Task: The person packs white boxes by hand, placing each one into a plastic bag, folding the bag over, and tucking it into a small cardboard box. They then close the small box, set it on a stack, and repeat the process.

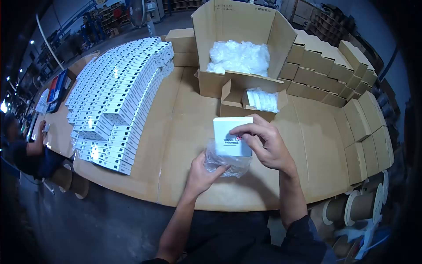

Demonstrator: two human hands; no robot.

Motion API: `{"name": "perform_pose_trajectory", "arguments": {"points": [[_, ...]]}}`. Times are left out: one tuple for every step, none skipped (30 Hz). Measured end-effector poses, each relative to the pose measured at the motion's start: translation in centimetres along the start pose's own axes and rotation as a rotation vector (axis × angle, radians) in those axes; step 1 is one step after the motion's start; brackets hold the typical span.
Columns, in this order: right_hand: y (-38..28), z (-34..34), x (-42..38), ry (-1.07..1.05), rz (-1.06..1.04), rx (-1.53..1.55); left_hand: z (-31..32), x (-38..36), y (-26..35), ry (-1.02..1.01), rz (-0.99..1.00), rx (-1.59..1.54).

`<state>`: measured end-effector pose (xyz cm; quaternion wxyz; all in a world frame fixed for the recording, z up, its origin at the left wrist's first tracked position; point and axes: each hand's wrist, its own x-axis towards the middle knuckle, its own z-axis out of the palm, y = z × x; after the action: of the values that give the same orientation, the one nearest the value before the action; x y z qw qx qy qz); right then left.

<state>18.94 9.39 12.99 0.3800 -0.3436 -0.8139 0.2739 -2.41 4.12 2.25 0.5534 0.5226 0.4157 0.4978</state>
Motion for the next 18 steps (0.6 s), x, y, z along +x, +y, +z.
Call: {"name": "perform_pose_trajectory", "arguments": {"points": [[-0.2, 0.3, 0.1, 0.049, 0.036, 0.061, 0.0, 0.0, -0.1, 0.001, -0.007, 0.000], [-0.4, 0.8, 0.3, 0.100, 0.072, 0.122, -0.1, 0.0, -0.3, 0.001, -0.013, 0.001], [-0.6, 1.0, 0.3, 0.148, 0.106, 0.183, 0.0, 0.0, -0.4, 0.003, -0.020, -0.001], [-0.3, 0.6, 0.3, 0.113, 0.101, 0.152, 0.0, -0.1, -0.3, 0.002, -0.028, -0.001], [-0.2, 0.7, 0.3, 0.182, 0.091, 0.198, 0.0, -0.1, -0.1, 0.001, -0.033, -0.001], [-0.1, 1.1, 0.3, 0.251, 0.080, 0.244, 0.0, -0.1, 0.1, 0.002, -0.039, -0.001], [-0.2, 1.3, 0.4, 0.318, 0.070, 0.291, 0.0, -0.1, 0.3, 0.003, -0.042, 0.008], [-0.5, 1.4, 0.5, 0.367, 0.084, 0.317, 0.0, -0.2, 0.5, 0.003, -0.046, 0.016], [-0.6, 1.6, 0.6, 0.427, 0.078, 0.365, 0.0, -0.2, 0.6, 0.004, -0.048, 0.025], [-0.6, 1.9, 0.7, 0.487, 0.069, 0.412, -0.1, -0.1, 0.6, 0.005, -0.035, 0.042], [-0.6, 2.1, 0.8, 0.545, 0.061, 0.459, -0.1, -0.1, 0.5, 0.006, -0.023, 0.058], [-0.2, 2.2, 1.0, 0.577, 0.044, 0.451, -0.2, -0.2, 0.4, 0.006, -0.011, 0.074], [0.6, 2.4, 0.6, 0.553, 0.065, 0.435, -0.2, -0.2, 0.4, 0.008, -0.014, 0.070], [1.6, 2.4, 0.0, 0.528, 0.083, 0.419, -0.2, -0.2, 0.5, 0.010, -0.014, 0.067], [1.1, 2.4, -0.3, 0.503, 0.120, 0.380, -0.2, -0.2, 0.6, 0.013, -0.017, 0.063], [0.7, 2.3, -0.5, 0.477, 0.156, 0.341, -0.3, -0.2, 0.5, 0.021, -0.023, 0.064], [0.7, 2.6, -0.6, 0.442, 0.156, 0.369, -0.3, -0.2, 0.2, 0.028, -0.030, 0.066], [0.9, 2.9, -0.7, 0.409, 0.158, 0.396, -0.4, -0.2, 0.0, 0.033, -0.038, 0.068]]}}
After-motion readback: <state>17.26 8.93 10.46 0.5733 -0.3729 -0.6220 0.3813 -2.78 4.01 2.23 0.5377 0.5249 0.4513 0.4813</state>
